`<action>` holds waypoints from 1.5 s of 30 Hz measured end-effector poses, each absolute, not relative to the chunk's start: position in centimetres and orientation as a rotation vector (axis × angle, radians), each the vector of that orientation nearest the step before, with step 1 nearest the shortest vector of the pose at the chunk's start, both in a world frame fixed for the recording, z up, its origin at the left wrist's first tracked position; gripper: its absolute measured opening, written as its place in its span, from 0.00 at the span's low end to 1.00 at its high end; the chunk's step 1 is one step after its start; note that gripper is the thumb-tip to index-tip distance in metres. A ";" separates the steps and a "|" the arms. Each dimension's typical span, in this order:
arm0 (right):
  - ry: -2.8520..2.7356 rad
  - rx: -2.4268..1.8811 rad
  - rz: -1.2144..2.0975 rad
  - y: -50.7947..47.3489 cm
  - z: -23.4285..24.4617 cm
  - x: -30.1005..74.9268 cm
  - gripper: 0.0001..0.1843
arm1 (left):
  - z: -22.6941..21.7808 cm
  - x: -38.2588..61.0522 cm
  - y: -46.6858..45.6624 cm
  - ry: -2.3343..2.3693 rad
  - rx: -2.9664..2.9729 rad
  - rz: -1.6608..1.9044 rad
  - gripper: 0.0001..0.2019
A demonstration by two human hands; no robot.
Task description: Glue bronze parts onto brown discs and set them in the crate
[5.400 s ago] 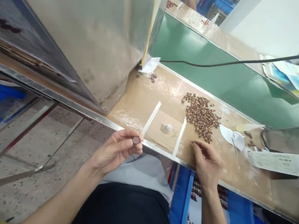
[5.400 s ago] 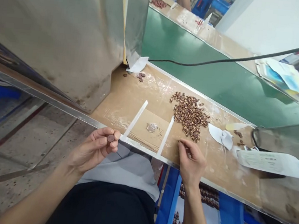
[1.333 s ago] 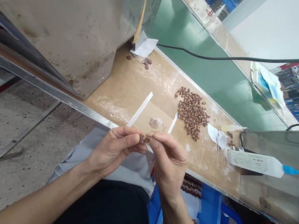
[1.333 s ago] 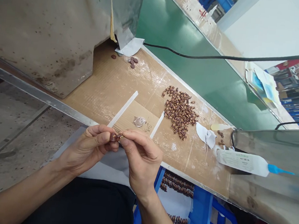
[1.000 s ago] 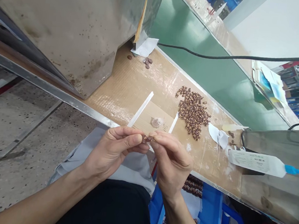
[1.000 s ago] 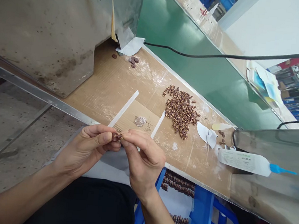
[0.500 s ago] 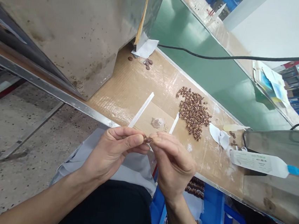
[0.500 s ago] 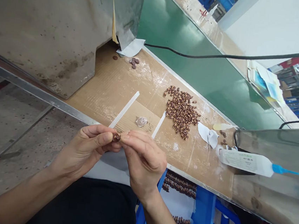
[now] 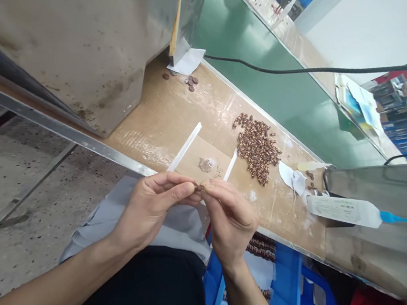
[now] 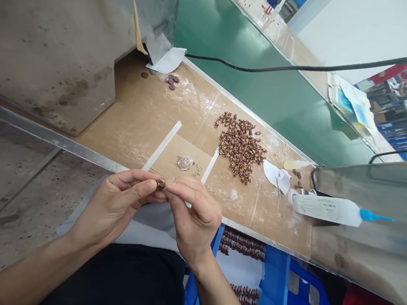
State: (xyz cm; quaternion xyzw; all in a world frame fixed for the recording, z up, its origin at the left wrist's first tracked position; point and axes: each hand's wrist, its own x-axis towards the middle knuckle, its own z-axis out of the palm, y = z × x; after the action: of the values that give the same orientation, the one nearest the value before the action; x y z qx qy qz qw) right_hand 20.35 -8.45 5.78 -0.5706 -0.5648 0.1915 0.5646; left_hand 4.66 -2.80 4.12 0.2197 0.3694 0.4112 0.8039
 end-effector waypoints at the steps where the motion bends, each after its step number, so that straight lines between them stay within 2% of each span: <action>1: -1.314 -1.362 0.474 -8.7 5.7 20.5 0.16 | 3.9 4.8 -2.8 0.802 0.512 0.873 0.11; 6: -1.237 -1.515 0.397 -10.3 4.9 24.0 0.10 | 2.8 4.5 -2.7 0.849 0.698 0.813 0.21; 12: -1.268 -1.805 -0.061 -11.3 1.9 32.4 0.08 | 1.0 3.4 -2.7 0.994 0.781 0.907 0.16; 21: -1.339 -1.841 -0.089 -11.3 -1.3 34.1 0.09 | 0.5 3.6 -2.6 1.050 0.784 0.891 0.15; 40: -1.320 -1.862 -0.065 -11.3 -1.5 34.4 0.10 | 0.9 3.8 -2.3 1.066 0.788 0.884 0.15; 45: -1.228 -1.793 -0.007 -11.5 0.1 33.0 0.09 | 1.9 4.3 -2.8 1.101 0.894 0.829 0.15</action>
State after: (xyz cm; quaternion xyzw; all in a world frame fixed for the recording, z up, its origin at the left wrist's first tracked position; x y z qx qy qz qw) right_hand 33.02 -11.53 0.15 -0.7301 -0.5002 -0.0030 0.4656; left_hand 4.28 -2.84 1.94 0.3983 0.4908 0.3695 0.6811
